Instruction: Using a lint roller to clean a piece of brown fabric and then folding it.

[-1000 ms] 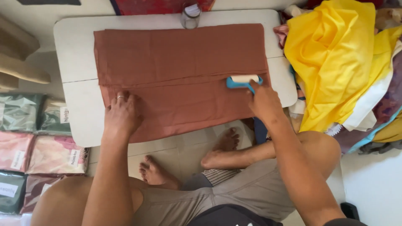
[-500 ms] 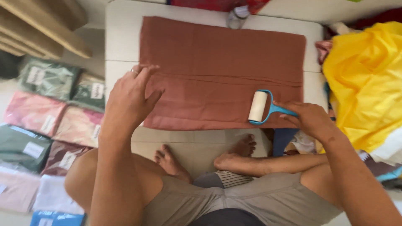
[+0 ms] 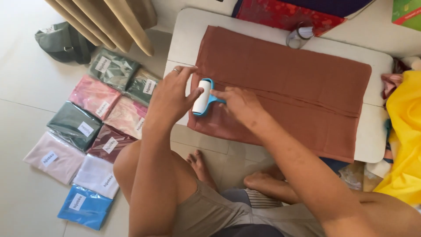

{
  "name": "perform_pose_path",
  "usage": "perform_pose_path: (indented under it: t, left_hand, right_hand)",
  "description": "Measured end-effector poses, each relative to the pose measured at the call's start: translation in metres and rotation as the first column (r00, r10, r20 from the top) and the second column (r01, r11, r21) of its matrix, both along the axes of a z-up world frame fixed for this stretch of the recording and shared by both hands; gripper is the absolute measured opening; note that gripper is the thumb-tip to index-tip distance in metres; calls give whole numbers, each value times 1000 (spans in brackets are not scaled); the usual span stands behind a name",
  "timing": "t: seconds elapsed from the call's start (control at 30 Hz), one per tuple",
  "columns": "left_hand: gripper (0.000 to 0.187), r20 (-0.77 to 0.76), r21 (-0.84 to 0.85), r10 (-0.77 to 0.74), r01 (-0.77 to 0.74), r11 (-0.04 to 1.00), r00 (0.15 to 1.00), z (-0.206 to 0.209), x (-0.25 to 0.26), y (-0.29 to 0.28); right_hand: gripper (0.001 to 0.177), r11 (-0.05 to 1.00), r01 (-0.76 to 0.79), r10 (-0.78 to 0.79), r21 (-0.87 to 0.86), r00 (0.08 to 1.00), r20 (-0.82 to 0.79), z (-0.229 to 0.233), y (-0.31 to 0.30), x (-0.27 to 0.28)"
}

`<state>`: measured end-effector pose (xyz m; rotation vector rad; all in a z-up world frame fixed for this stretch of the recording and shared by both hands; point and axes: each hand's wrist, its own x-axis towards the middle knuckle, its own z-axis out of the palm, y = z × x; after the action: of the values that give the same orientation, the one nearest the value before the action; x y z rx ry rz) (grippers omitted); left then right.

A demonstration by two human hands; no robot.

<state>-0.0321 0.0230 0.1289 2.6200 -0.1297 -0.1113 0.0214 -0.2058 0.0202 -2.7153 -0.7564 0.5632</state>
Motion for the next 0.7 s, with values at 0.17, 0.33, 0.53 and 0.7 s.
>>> perform_pose_path:
  t: [0.17, 0.33, 0.53, 0.7]
  left_hand:
    - [46, -40, -3, -7, 7, 1000, 999, -6, 3, 4]
    - [47, -57, 8, -32, 32, 999, 998, -8, 7, 3]
    - [48, -88, 10, -36, 37, 999, 995, 6, 5, -11]
    - [54, -131, 33, 43, -39, 999, 990, 3, 4, 4]
  right_hand:
    - [50, 994, -13, 10, -105, 1000, -27, 24, -17, -1]
    - [48, 991, 46, -50, -124, 998, -30, 29, -29, -12]
    - [46, 993, 61, -65, 104, 997, 37, -10, 26, -7]
    - [39, 969, 11, -38, 248, 994, 102, 2, 13, -12]
